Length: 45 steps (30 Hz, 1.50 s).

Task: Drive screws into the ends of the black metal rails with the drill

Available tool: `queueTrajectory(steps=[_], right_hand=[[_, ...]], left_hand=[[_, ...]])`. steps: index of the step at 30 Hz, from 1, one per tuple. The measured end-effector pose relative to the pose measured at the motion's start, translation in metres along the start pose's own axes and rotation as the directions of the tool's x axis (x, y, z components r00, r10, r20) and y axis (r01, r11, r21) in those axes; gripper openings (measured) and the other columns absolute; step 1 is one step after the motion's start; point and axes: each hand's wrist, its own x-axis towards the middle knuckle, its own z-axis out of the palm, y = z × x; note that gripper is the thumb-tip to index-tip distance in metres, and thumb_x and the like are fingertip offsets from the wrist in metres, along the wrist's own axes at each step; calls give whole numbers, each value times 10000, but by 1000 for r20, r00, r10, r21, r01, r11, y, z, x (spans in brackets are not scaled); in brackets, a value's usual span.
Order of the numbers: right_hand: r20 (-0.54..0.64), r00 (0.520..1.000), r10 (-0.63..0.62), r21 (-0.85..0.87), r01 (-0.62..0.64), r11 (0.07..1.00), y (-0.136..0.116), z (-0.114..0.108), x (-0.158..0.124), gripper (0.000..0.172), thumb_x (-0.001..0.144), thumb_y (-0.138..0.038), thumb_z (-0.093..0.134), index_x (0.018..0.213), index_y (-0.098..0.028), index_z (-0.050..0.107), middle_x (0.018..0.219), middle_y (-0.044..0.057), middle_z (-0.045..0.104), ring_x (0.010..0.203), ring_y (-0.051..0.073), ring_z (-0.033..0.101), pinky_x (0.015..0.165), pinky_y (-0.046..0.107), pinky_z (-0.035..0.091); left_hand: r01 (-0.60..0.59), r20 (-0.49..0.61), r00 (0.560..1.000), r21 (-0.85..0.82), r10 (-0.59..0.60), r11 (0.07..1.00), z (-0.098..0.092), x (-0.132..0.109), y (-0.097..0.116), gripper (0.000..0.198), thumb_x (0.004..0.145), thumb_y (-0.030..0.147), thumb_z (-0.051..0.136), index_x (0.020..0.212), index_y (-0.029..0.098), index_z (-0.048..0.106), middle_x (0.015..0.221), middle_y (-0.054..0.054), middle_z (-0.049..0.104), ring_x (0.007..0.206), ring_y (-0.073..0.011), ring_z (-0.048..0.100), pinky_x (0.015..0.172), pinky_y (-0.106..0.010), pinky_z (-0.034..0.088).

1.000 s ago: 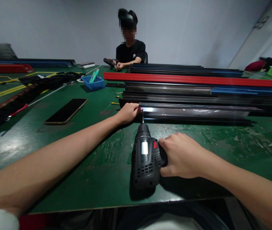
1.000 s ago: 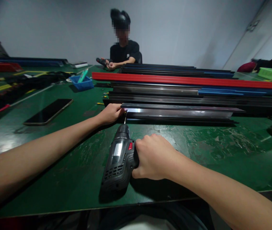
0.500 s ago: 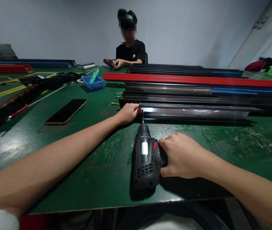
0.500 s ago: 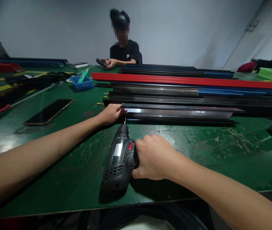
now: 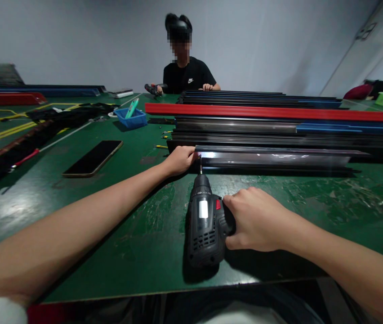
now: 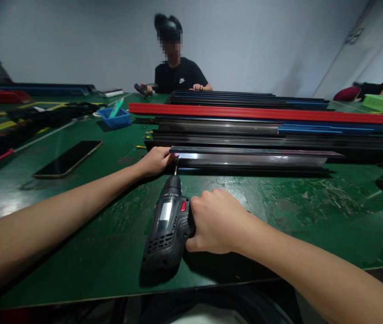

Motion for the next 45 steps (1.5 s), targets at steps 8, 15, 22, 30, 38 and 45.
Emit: queueTrajectory(steps=[8, 15, 22, 30, 38, 45], right_hand=[[-3, 1000, -7, 7, 7, 1000, 0, -2, -1, 393, 734, -545, 682, 822, -163, 715, 804, 159, 777, 675, 321, 733, 576, 368, 456], [-3, 1000, -5, 7, 5, 1000, 0, -1, -1, 410, 738, -558, 684, 836, -161, 720, 811, 161, 779, 681, 323, 735, 578, 370, 461], [-4, 1000, -10, 3, 10, 1000, -1, -1, -2, 410, 738, -553, 688, 829, -155, 723, 823, 169, 783, 695, 335, 742, 594, 381, 481], [16, 1000, -2, 1, 2, 1000, -2, -3, -1, 417, 747, -553, 689, 852, -151, 725, 834, 166, 780, 711, 340, 745, 605, 381, 489], [6, 1000, -3, 2, 3, 1000, -1, -2, -1, 414, 743, -557, 689, 852, -159, 724, 824, 160, 779, 697, 325, 740, 596, 371, 478], [6, 1000, -2, -3, 2, 1000, 0, -2, -1, 423, 742, -567, 686, 841, -157, 723, 819, 164, 779, 688, 324, 739, 587, 371, 471]], left_hand=[[-1, -1, 1000, 9, 1, 1000, -1, -1, 1, 471, 975, 450, 401, 664, 167, 613, 628, -55, 622, 654, -178, 543, 627, -270, 344], [5, -5, 1000, 2, -5, 1000, -1, -1, 1, 456, 985, 429, 432, 673, 161, 628, 631, -53, 637, 647, -172, 545, 624, -264, 359], [16, 2, 1000, -2, -16, 1000, -1, -1, 2, 423, 976, 381, 446, 668, 156, 628, 643, -55, 643, 649, -171, 541, 633, -269, 360], [9, -2, 1000, -18, -10, 1000, -1, -1, 3, 457, 972, 438, 419, 638, 170, 579, 616, -48, 603, 631, -165, 511, 619, -272, 336], [-1, -6, 1000, -9, 1, 1000, -1, -1, 1, 448, 969, 425, 425, 648, 166, 600, 613, -46, 608, 638, -167, 522, 617, -267, 346], [6, 1, 1000, -20, -6, 1000, -1, 0, 1, 435, 963, 428, 420, 668, 169, 607, 618, -39, 602, 631, -164, 509, 628, -269, 347]])
